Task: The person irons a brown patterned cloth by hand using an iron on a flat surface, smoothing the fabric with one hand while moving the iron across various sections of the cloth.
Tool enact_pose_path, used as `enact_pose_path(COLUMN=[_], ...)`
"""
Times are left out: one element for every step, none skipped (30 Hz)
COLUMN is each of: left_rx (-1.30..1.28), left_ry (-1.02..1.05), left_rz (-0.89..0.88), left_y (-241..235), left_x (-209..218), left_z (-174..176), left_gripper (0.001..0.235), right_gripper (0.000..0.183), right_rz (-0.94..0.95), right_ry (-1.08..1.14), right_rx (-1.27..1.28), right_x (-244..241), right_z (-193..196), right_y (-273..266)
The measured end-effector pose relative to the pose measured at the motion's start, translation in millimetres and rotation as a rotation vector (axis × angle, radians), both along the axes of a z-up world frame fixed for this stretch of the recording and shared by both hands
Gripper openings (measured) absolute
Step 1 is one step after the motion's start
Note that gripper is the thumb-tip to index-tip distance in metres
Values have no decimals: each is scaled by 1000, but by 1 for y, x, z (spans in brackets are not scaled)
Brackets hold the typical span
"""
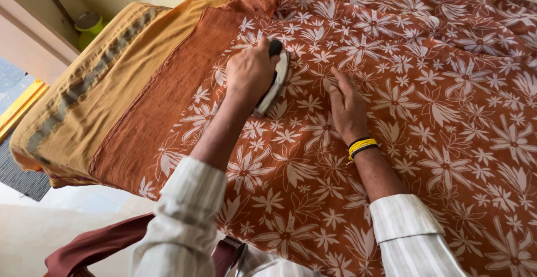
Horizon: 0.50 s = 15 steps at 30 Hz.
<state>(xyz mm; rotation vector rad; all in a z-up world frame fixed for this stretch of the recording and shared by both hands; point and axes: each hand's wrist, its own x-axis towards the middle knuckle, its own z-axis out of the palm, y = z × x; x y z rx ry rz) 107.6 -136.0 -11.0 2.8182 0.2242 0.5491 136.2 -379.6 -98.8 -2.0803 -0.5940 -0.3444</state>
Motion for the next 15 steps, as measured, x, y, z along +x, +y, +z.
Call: enact_pose_path(left_rx=[23, 14, 5, 2, -1, 10, 22, 23, 0, -25, -27, -10, 7, 21, 34], left_ry=[-91, 17, 124, 199, 273, 324, 376, 378, 350, 324, 328, 298, 268, 268, 267], left_rz=[-63, -69, -74, -107, -141, -205, -268, -275, -282, -285, -289, -260, -231, -202, -174], left_y=[-4, -9, -16, -25, -36, -45, -54, -61, -65, -67, -68, -67, -65, -63, -59], left_x=[-12, -28, -49, -74, -99, -123, -141, -152, -160, -163, -156, -138, -119, -99, -76], left_z=[1, 2, 5, 7, 9, 13, 17, 20, 21, 20, 18, 16, 14, 11, 7], left_gripper=[36, 37, 38, 37, 37, 38, 40, 40, 40, 41, 41, 41, 41, 40, 40], right_gripper=[49, 51, 54, 54, 53, 52, 52, 55, 59, 59, 56, 53, 53, 52, 51], right_rz=[4, 9, 15, 19, 44, 65, 63, -71, -207, -212, -83, 49, 50, 56, 63], right_ry=[0, 142, 284, 291, 190, 84, 85, 391, 696, 699, 419, 130, 129, 115, 102], right_rx=[0, 69, 137, 137, 140, 144, 146, 126, 108, 107, 170, 231, 231, 257, 282], right_x=[0, -1, -2, -6, -10, -13, -17, -21, -23, -21, -17, -12, -9, -7, -4], right_z=[2, 5, 10, 15, 21, 30, 37, 41, 43, 41, 37, 32, 25, 20, 17], right_y=[0, 0, 1, 1, 1, 0, 2, 2, 2, 0, -1, -1, -1, -4, -6])
